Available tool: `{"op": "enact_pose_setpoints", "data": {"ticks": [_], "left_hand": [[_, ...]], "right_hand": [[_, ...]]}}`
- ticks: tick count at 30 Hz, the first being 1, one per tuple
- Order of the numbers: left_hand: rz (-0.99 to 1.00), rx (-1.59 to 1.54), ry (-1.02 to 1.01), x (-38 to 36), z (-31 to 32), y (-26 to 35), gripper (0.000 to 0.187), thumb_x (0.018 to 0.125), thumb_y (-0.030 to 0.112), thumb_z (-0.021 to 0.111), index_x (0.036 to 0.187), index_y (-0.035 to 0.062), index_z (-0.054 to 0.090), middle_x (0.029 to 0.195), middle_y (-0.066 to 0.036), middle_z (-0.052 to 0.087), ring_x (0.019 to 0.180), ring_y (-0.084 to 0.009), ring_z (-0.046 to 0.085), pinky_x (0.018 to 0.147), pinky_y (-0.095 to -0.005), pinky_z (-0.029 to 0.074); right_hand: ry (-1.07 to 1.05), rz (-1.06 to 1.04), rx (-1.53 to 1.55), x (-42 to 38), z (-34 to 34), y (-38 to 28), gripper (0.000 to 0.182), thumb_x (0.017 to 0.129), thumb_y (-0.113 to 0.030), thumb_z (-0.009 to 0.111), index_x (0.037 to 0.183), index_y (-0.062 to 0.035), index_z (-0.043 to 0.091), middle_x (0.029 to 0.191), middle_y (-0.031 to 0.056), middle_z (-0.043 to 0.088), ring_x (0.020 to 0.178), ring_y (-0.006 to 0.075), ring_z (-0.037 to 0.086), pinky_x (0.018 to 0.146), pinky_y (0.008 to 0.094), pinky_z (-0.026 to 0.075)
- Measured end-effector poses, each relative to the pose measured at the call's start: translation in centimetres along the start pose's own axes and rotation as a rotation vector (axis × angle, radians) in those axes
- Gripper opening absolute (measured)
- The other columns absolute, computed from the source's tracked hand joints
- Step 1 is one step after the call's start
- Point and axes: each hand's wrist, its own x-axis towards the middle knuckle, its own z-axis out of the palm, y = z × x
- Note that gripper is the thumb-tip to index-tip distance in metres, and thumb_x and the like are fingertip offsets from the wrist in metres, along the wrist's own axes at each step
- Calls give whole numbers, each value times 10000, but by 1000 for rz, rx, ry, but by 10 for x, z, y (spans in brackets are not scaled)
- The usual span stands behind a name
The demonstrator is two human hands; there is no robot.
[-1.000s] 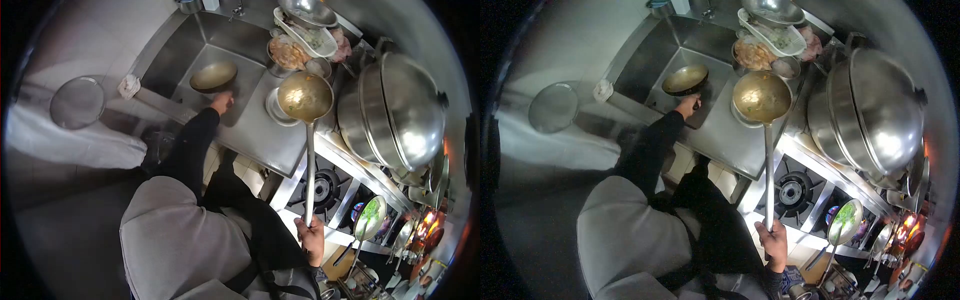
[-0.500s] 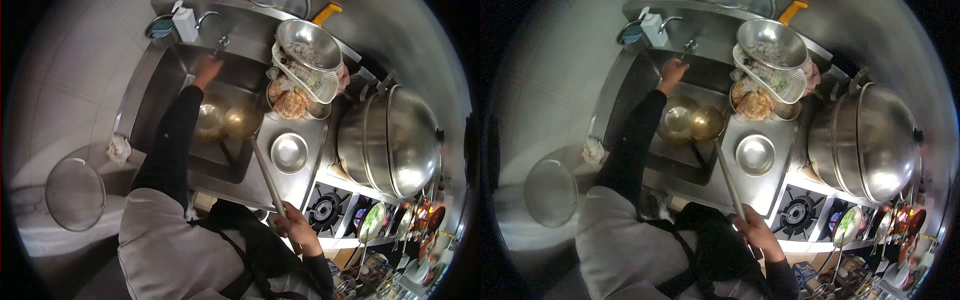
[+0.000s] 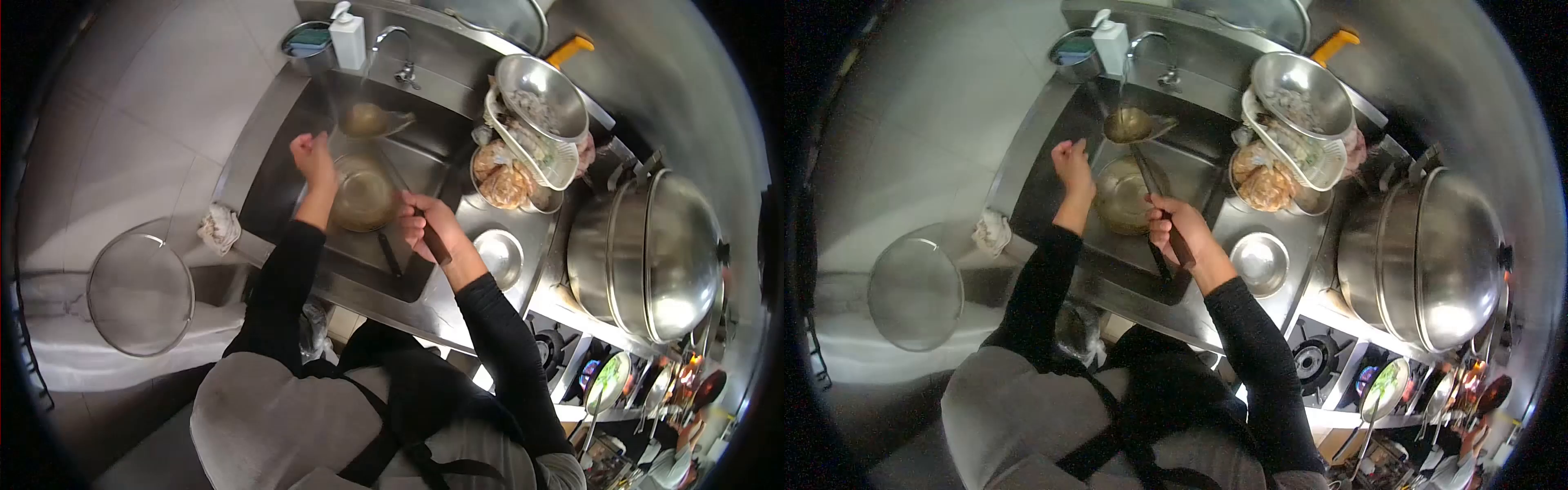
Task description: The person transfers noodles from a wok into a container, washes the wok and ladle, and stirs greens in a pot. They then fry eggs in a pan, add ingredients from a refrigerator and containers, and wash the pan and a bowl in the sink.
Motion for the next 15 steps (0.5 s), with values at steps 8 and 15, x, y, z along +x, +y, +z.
{"op": "enact_pose_setpoints", "data": {"ticks": [8, 15], "left_hand": [[295, 375, -380, -88, -112, 54, 297, 850, 66, 718, 1037, 60, 487, 899, -7, 461, 792, -109, 443, 755, -266, 417], [323, 366, -730, -177, -110, 76, 281, 843, 110, 718, 1008, 55, 497, 889, -52, 501, 784, -145, 484, 732, -288, 430]], "right_hand": [[238, -84, -900, 4, 0, 8, 336, 946, -163, 601, 1228, -22, 483, 760, 70, 585, 545, 181, 585, 464, 320, 483], [715, -564, -2305, -16, -53, 25, 571, 904, -163, 609, 1404, -13, 377, 958, 293, 663, 955, 476, 640, 804, 545, 522]]}}
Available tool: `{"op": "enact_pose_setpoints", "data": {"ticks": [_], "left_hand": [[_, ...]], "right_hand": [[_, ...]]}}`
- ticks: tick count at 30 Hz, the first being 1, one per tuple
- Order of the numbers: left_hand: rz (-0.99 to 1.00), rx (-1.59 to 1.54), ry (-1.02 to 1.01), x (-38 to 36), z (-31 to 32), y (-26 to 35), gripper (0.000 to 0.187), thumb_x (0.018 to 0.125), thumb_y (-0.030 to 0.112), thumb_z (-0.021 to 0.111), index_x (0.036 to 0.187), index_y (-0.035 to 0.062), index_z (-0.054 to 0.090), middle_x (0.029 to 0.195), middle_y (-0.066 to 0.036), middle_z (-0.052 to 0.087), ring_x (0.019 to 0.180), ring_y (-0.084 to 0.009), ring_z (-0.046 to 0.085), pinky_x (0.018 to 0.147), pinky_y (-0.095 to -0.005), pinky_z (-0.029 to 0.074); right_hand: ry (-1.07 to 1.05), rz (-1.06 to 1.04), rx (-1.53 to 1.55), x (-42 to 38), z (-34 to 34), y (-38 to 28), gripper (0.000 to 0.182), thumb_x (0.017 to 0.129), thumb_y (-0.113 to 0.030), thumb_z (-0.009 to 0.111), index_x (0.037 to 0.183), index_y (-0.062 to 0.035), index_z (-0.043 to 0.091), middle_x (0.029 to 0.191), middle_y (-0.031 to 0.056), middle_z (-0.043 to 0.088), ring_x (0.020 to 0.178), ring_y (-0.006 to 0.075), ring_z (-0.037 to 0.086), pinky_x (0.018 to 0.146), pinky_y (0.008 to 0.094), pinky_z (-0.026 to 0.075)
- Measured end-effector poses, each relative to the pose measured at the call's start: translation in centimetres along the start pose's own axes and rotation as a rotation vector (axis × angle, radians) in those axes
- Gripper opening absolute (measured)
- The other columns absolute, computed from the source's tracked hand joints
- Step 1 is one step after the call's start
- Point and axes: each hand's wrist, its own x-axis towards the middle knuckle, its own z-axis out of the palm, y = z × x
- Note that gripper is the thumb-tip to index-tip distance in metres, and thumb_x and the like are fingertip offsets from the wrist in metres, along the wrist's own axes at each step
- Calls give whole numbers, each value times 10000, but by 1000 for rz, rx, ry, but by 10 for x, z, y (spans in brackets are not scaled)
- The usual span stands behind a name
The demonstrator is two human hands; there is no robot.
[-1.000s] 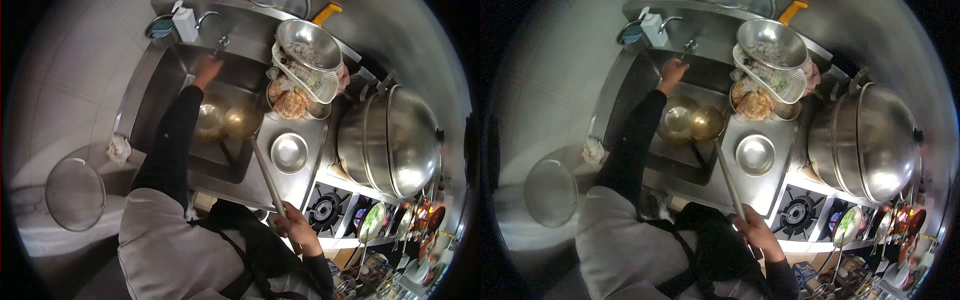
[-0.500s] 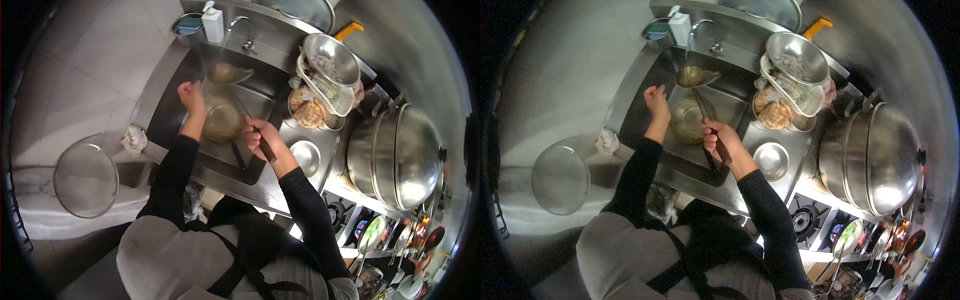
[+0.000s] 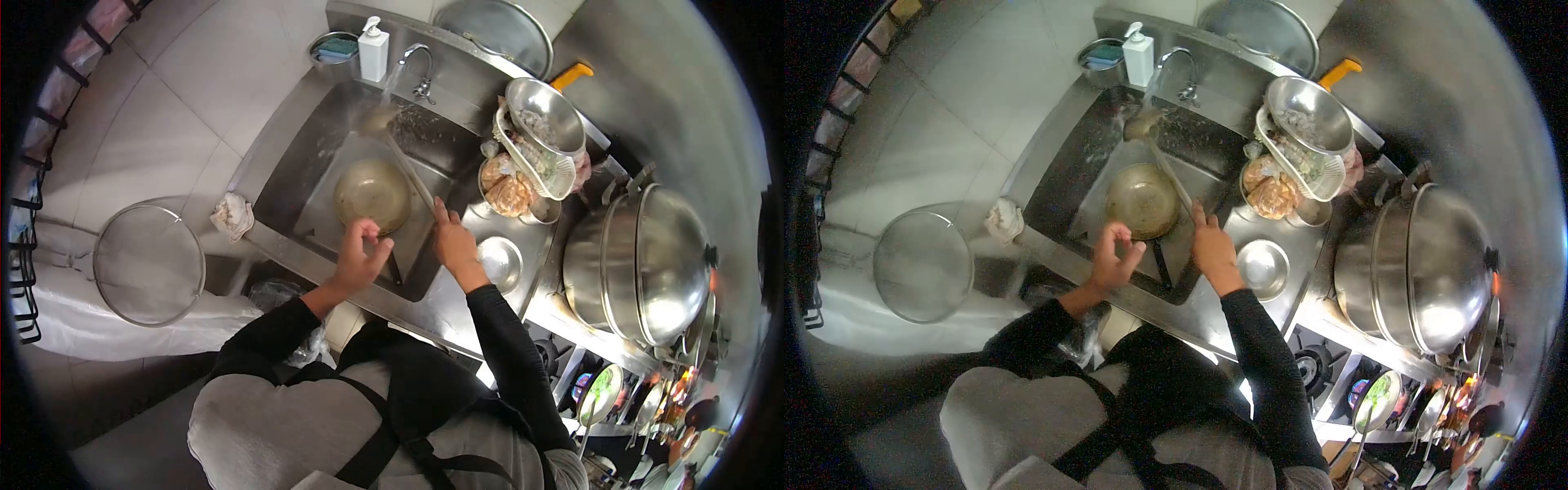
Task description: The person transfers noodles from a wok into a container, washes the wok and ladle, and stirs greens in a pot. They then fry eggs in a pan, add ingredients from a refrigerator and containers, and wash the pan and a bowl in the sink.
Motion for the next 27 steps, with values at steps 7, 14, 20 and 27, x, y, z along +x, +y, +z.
{"op": "enact_pose_setpoints", "data": {"ticks": [7, 14, 20, 27], "left_hand": [[154, -112, -692, -54, 33, 33, 196, 843, 110, 723, 884, 61, 537, 770, -82, 556, 629, -206, 543, 598, -323, 463], [78, -104, -1082, -96, 97, 64, 172, 864, 121, 725, 859, 36, 575, 729, -60, 578, 674, -159, 568, 653, -302, 473], [-1, -46, -1006, -94, 122, 74, 134, 855, 76, 687, 858, 35, 560, 747, -13, 538, 680, -108, 517, 665, -276, 455], [-97, 65, -796, -150, 110, 111, 144, 875, 79, 668, 871, 36, 531, 753, 8, 483, 681, -86, 463, 659, -256, 432]], "right_hand": [[-90, 99, 71, -79, 0, 33, 403, 939, -334, 584, 1227, -55, 543, 781, 198, 684, 747, 398, 683, 610, 518, 519], [86, 189, 105, -171, -169, 55, 354, 925, -403, 619, 1172, -150, 612, 886, 153, 698, 822, 399, 684, 707, 507, 533], [762, 247, -115, -234, -312, 201, 410, 922, -425, 635, 1239, -166, 636, 884, 140, 717, 784, 314, 687, 730, 404, 544], [940, 385, -270, -373, -419, 415, 399, 804, -127, 651, 1178, -48, 535, 1109, 225, 675, 1048, 437, 630, 885, 473, 510]]}}
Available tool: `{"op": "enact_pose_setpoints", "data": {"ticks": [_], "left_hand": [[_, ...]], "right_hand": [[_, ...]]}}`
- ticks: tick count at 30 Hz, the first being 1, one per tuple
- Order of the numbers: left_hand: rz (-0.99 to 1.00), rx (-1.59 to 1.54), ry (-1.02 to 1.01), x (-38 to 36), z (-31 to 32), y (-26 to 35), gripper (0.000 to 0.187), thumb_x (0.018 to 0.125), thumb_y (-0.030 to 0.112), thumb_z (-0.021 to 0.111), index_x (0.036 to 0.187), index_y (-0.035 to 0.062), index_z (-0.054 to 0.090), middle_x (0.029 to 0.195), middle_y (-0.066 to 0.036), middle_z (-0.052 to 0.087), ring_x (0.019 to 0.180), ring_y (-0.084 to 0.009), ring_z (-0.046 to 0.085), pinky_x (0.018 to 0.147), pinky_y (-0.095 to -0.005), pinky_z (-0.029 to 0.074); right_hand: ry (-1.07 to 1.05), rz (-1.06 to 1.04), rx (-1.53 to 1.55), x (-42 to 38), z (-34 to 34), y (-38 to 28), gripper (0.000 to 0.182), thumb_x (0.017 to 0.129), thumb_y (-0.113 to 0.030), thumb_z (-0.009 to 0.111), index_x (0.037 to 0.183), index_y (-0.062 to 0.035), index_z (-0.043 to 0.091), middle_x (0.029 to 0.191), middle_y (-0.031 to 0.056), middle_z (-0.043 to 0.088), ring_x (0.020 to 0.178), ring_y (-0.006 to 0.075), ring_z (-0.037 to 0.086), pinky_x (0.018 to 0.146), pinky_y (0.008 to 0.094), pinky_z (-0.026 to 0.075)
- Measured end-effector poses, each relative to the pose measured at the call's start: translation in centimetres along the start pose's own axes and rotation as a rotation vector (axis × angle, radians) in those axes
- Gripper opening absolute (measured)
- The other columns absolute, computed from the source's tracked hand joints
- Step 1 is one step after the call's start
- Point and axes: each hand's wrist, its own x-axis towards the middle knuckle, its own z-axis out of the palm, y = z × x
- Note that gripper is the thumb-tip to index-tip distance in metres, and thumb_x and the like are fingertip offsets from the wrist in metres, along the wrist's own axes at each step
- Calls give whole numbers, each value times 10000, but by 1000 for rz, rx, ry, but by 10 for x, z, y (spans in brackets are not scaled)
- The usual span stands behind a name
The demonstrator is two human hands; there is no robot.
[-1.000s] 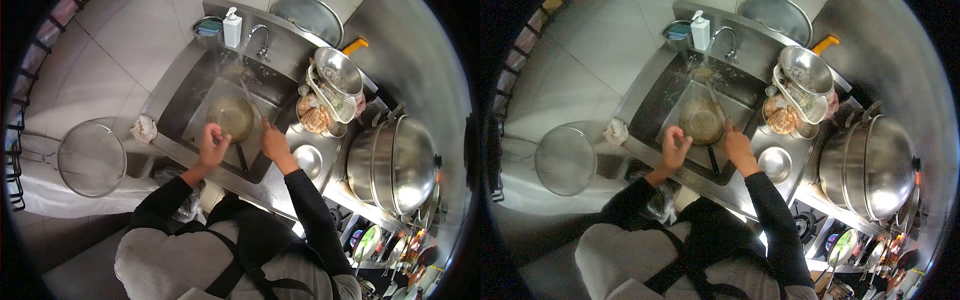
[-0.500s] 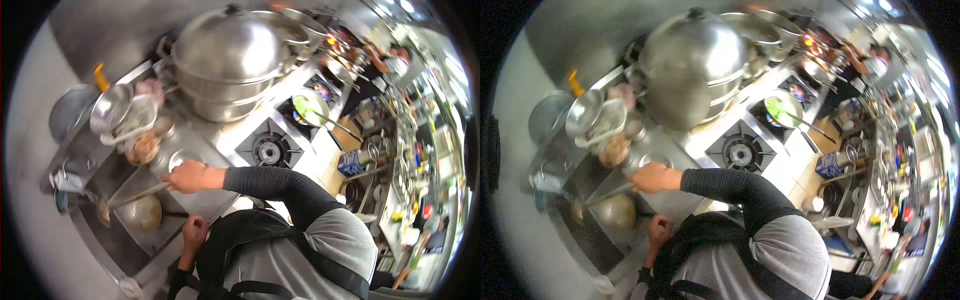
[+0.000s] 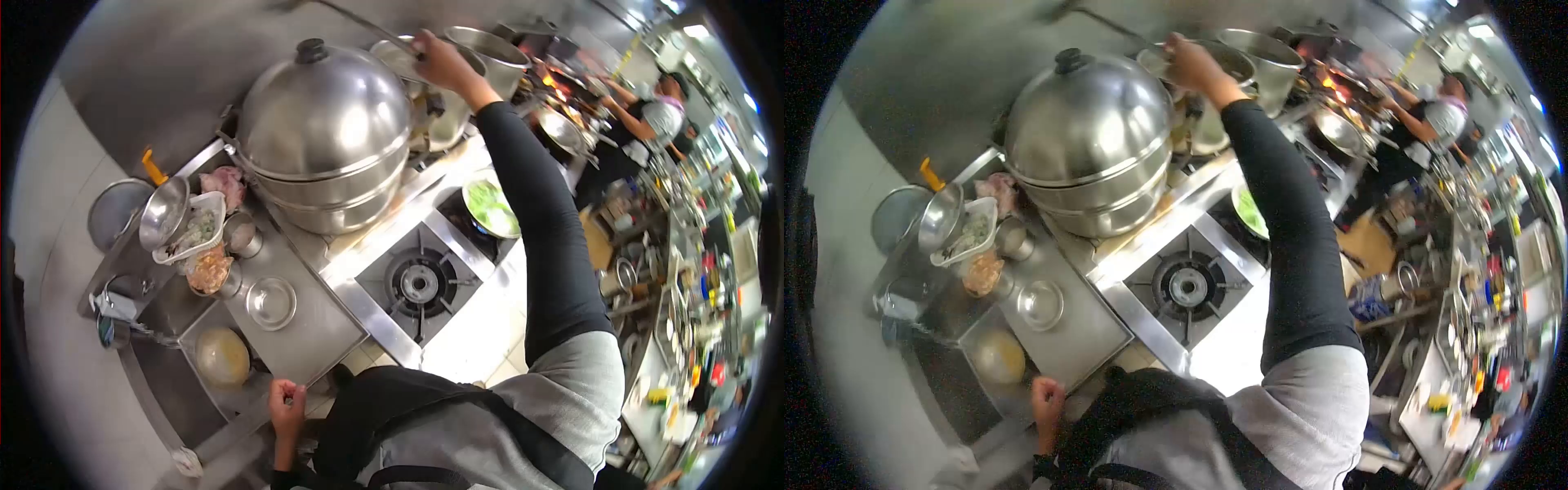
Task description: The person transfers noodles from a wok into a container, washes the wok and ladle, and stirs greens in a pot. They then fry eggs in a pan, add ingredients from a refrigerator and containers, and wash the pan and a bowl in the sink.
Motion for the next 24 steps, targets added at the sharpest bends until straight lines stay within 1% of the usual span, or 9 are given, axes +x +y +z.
{"op": "enact_pose_setpoints", "data": {"ticks": [9, 12, 17, 18, 19, 20, 21, 23, 24], "left_hand": [[-56, 112, 174, -73, 48, 46, 166, 881, 66, 673, 855, 42, 511, 738, -7, 522, 694, -73, 484, 655, -243, 430], [-35, 133, 210, -85, 63, 58, 198, 890, 97, 690, 828, 36, 512, 733, -27, 535, 680, -98, 483, 648, -262, 435], [-48, 238, 163, -90, 80, 63, 177, 876, 127, 706, 838, 27, 565, 730, -63, 541, 664, -176, 525, 642, -296, 456], [-52, 242, 130, -89, 81, 60, 168, 867, 121, 706, 840, 32, 566, 722, -62, 535, 673, -190, 532, 640, -301, 456], [-45, 243, 85, -86, 83, 56, 160, 858, 115, 706, 843, 36, 568, 715, -61, 530, 682, -205, 539, 638, -305, 456], [-23, 273, 43, -79, 84, 46, 129, 854, 100, 699, 876, 38, 589, 765, -71, 544, 693, -209, 542, 634, -310, 455], [6, 297, -14, -80, 84, 38, 112, 850, 84, 692, 910, 40, 609, 816, -80, 559, 705, -213, 546, 630, -314, 454], [20, 261, 5, -86, 86, 41, 146, 849, 73, 688, 981, 45, 633, 886, -87, 563, 706, -203, 544, 634, -309, 455], [91, 194, -20, -66, 99, 41, 207, 847, 62, 683, 1052, 51, 657, 957, -94, 567, 707, -194, 542, 639, -303, 455]], "right_hand": [[-119, 429, -203, -2, 63, 158, 268, 838, -152, 560, 1061, -4, 584, 1089, 313, 646, 1071, 465, 613, 907, 561, 491], [-69, 180, -368, -2, 107, 243, 183, 885, -182, 530, 910, -35, 636, 956, 240, 683, 929, 425, 664, 773, 543, 540], [-457, -264, -744, 30, 171, 437, 342, 983, -242, 442, 1231, -65, 599, 1115, 162, 683, 1063, 335, 644, 920, 429, 511], [-354, -222, -684, 5, 136, 375, 355, 991, -248, 435, 1247, -65, 598, 1157, 163, 675, 1084, 326, 640, 928, 424, 513], [-22, -840, -515, 11, 160, 468, 339, 996, -215, 439, 1256, -62, 592, 1166, 168, 677, 1073, 336, 648, 928, 420, 523], [-266, -226, -693, -18, 92, 324, 412, 965, -187, 561, 1354, -56, 552, 1282, 181, 623, 1191, 339, 588, 1009, 453, 481], [117, -703, -857, -43, 50, 276, 345, 973, -209, 598, 1276, -46, 616, 1139, 175, 692, 1059, 332, 657, 922, 418, 529], [317, 178, 485, -128, 9, 135, 284, 967, -219, 635, 1176, -29, 670, 1016, 129, 725, 938, 274, 690, 867, 371, 545], [368, 163, 225, -178, -27, 70, 279, 972, -225, 631, 1151, -18, 682, 1020, 118, 729, 930, 257, 692, 880, 355, 551]]}}
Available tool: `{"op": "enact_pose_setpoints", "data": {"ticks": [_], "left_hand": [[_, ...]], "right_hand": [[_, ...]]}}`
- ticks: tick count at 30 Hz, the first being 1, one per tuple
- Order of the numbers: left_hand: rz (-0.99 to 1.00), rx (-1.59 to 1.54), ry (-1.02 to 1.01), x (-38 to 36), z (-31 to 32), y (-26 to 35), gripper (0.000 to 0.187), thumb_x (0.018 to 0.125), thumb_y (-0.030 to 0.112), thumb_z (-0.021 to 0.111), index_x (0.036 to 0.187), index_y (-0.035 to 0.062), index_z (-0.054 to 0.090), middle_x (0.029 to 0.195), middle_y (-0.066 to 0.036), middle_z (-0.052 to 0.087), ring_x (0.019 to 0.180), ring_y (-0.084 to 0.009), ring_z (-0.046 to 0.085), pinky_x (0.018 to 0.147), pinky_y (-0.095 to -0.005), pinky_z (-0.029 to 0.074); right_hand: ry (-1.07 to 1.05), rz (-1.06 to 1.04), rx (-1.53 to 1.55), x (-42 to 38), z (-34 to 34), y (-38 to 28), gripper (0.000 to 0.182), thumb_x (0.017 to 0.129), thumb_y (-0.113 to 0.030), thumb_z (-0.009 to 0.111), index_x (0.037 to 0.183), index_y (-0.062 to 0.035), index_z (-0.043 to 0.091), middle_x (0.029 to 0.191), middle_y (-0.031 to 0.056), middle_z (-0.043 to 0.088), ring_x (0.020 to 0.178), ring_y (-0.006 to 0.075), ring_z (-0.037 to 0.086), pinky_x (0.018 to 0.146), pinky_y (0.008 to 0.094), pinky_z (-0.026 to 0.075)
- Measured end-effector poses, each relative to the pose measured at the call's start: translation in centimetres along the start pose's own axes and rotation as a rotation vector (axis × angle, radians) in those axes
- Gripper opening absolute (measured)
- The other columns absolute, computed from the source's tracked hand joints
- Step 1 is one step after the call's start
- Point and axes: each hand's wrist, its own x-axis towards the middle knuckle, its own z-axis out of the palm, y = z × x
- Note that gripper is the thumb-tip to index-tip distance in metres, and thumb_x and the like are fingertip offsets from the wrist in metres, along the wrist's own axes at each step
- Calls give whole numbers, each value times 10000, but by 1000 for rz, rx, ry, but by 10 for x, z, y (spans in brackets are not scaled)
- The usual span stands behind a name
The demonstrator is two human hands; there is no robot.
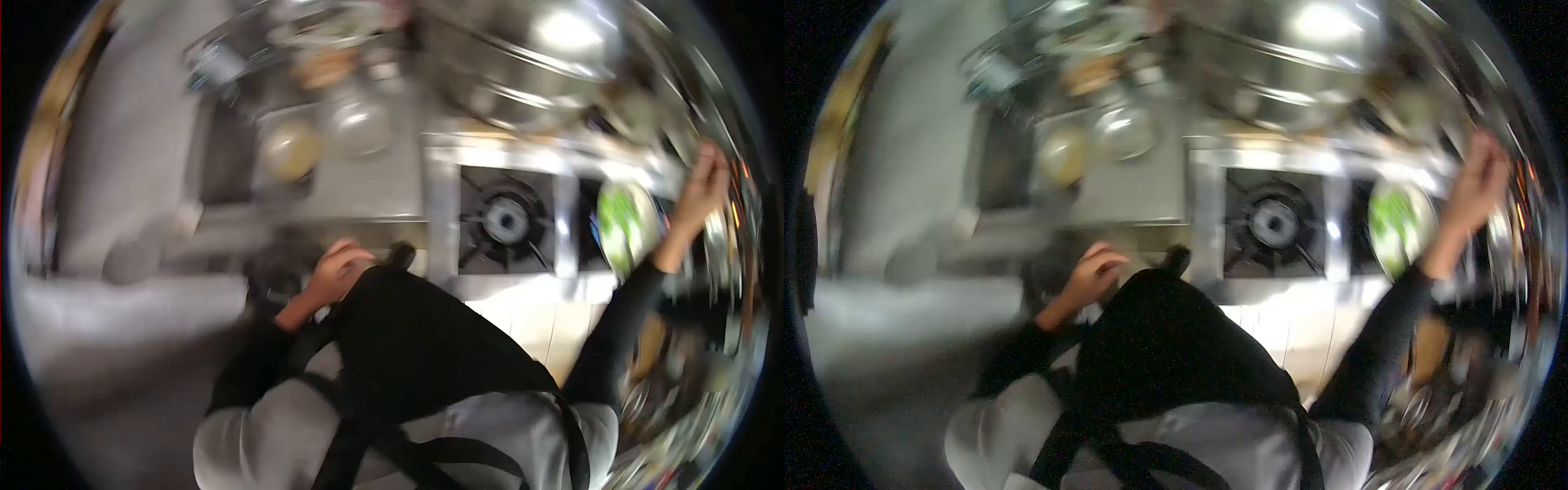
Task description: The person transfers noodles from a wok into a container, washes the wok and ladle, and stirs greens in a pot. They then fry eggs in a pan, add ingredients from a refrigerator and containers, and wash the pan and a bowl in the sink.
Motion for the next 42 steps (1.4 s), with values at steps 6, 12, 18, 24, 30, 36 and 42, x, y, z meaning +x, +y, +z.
{"op": "enact_pose_setpoints", "data": {"ticks": [6, 12, 18, 24, 30, 36, 42], "left_hand": [[-258, -323, -372, 39, 22, -39, 460, 884, 95, 685, 1326, 48, 567, 985, -33, 595, 824, -102, 556, 754, -249, 476], [-42, -364, -627, 92, 78, -19, 362, 882, 141, 695, 1227, 49, 638, 937, -16, 630, 816, -95, 587, 736, -257, 483], [39, -320, -880, 96, 169, 50, 298, 883, 139, 715, 1167, 57, 677, 910, -5, 665, 804, -74, 603, 725, -247, 502], [-36, -184, -1141, 75, 303, 117, 322, 904, 210, 697, 1161, 17, 676, 1005, -75, 710, 902, -125, 653, 806, -287, 520], [-172, -333, -1126, 23, 430, 157, 330, 931, 239, 671, 1177, 19, 656, 955, -45, 667, 857, -107, 606, 769, -264, 499], [-673, -687, -975, 17, 507, 176, 431, 943, 395, 627, 1267, 120, 556, 1090, -67, 640, 994, -180, 610, 855, -344, 498], [-923, -1051, -686, 62, 564, 206, 584, 943, 557, 565, 1242, 58, 521, 1171, -147, 613, 1045, -255, 585, 961, -423, 473]], "right_hand": [[-321, 767, 332, -330, -39, -145, 154, 942, -208, 675, 941, -56, 654, 777, 69, 615, 679, 145, 570, 623, 293, 460], [-341, 970, -28, -383, -160, -165, 184, 919, -207, 704, 926, -28, 666, 597, 32, 535, 526, 111, 486, 518, 285, 414], [-74, 663, -299, -279, -265, -58, 159, 903, -170, 699, 956, -21, 681, 783, 83, 664, 693, 142, 623, 631, 288, 494], [-443, 616, -384, -232, -299, 134, 347, 872, -282, 672, 1097, -17, 679, 1008, 207, 701, 939, 344, 683, 835, 404, 538], [-1226, 1151, 47, -234, -288, 191, 538, 829, -408, 716, 1170, 4, 657, 948, 123, 709, 717, 199, 699, 698, 335, 573], [-1002, 1254, 544, -259, -289, 190, 228, 839, -99, 627, 967, 87, 594, 754, 114, 643, 614, 146, 645, 514, 289, 556], [-1017, 982, 170, -270, -332, 189, 295, 860, -83, 664, 1118, 33, 582, 743, 48, 581, 557, 131, 559, 493, 273, 475]]}}
